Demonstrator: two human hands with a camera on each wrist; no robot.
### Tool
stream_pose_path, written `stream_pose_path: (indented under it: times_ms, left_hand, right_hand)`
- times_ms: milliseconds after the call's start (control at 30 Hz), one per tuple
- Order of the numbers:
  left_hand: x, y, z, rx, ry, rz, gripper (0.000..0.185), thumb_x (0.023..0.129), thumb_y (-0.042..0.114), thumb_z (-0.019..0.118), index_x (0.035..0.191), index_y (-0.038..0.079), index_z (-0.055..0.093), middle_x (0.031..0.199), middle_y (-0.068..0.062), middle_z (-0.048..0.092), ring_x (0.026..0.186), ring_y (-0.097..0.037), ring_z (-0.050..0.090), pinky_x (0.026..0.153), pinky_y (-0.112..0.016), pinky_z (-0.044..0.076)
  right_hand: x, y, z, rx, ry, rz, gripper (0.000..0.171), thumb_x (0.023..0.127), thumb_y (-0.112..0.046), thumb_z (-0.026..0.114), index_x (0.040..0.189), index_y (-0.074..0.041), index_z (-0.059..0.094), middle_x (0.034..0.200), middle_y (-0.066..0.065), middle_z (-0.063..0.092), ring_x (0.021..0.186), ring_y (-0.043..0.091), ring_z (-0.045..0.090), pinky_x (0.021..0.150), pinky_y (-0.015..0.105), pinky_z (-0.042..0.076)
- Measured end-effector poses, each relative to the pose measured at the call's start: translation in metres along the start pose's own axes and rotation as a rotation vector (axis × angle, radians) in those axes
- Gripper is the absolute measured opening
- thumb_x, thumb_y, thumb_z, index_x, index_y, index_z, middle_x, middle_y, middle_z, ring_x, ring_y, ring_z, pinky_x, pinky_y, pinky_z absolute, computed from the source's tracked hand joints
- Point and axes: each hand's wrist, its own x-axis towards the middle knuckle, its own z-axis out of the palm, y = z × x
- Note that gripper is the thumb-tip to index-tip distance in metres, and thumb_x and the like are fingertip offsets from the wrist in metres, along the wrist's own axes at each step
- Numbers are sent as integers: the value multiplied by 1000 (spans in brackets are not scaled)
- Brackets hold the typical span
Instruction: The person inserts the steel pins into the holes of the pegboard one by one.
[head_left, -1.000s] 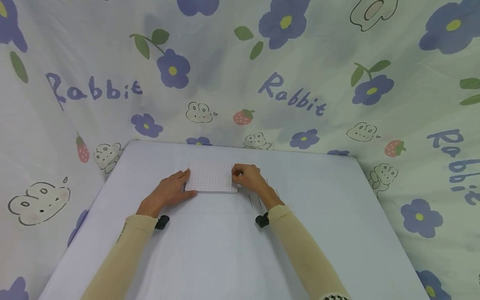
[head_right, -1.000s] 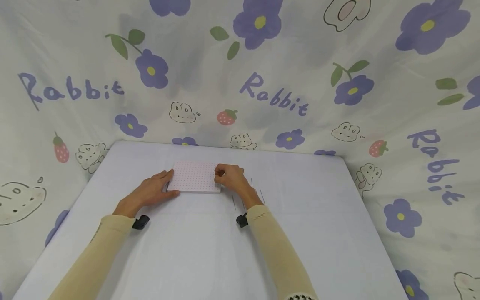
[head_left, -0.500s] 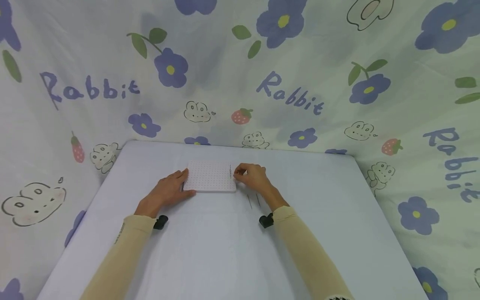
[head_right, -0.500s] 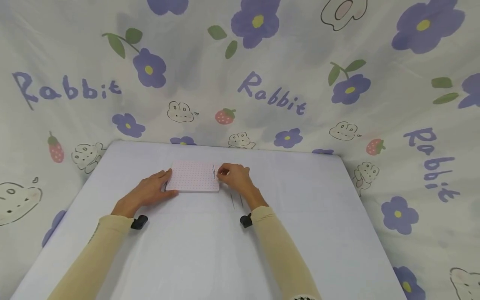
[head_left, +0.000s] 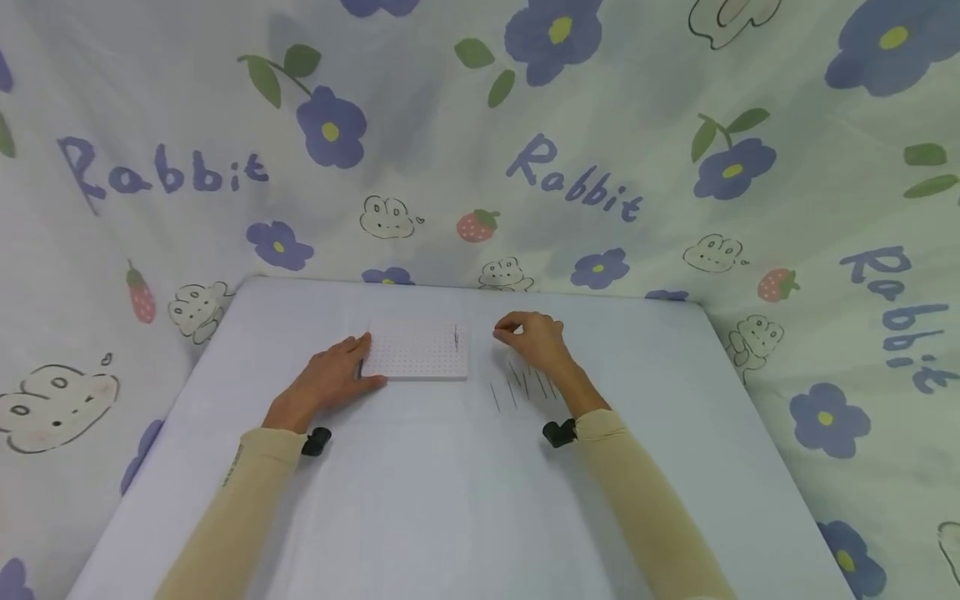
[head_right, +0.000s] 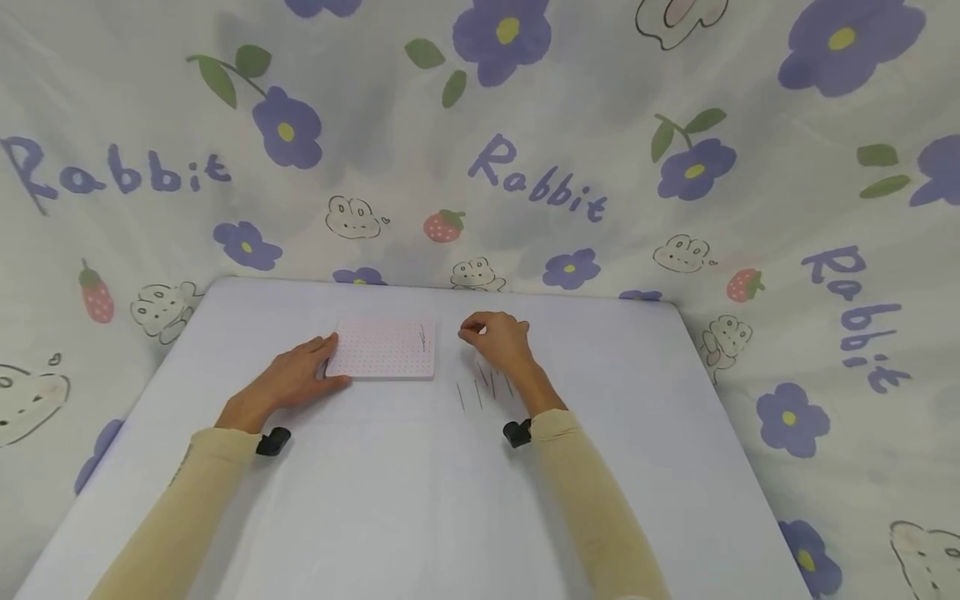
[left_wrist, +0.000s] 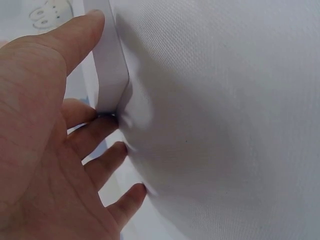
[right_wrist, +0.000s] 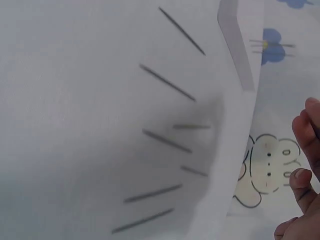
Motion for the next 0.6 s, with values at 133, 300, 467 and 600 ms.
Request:
stream_pose_path:
  times_ms: [133,300,467,600]
  left_hand:
    - [1,-1,-1,2,-12,-7,92,96,49,64,156,-6,22,160,-29,27,146,-49,26,115,-66,25]
    - [1,-2,-1,-3,-16,-9,92,96,48,64,157,-6,21,159,-31,27,145,-50,26,115,-65,25]
    - [1,-2,0,-3,-15,-5,93,96,49,65,157,-6,22,159,-31,28,145,-50,28,115,-66,26]
    - [0,0,-2,-1,-10,-6,92,96,48,65,157,-6,22,158,-31,28,145,-50,28,115,-66,26]
  right_hand:
    - [-5,10,-13,14,21,25,20,96,-39,68,106,-24,77,99,-8,75,89,17,66,92,53,31]
    - [-9,27,-23,34,44,57,20,96,-36,69,108,-23,76,98,-6,75,84,19,65,96,59,29]
    - [-14,45,-31,23,59,98,24,96,-36,70,113,-20,76,103,0,74,94,24,66,102,68,25]
    - [-23,59,-33,-15,47,144,28,95,-38,69,116,-20,75,107,2,73,99,28,65,99,65,29]
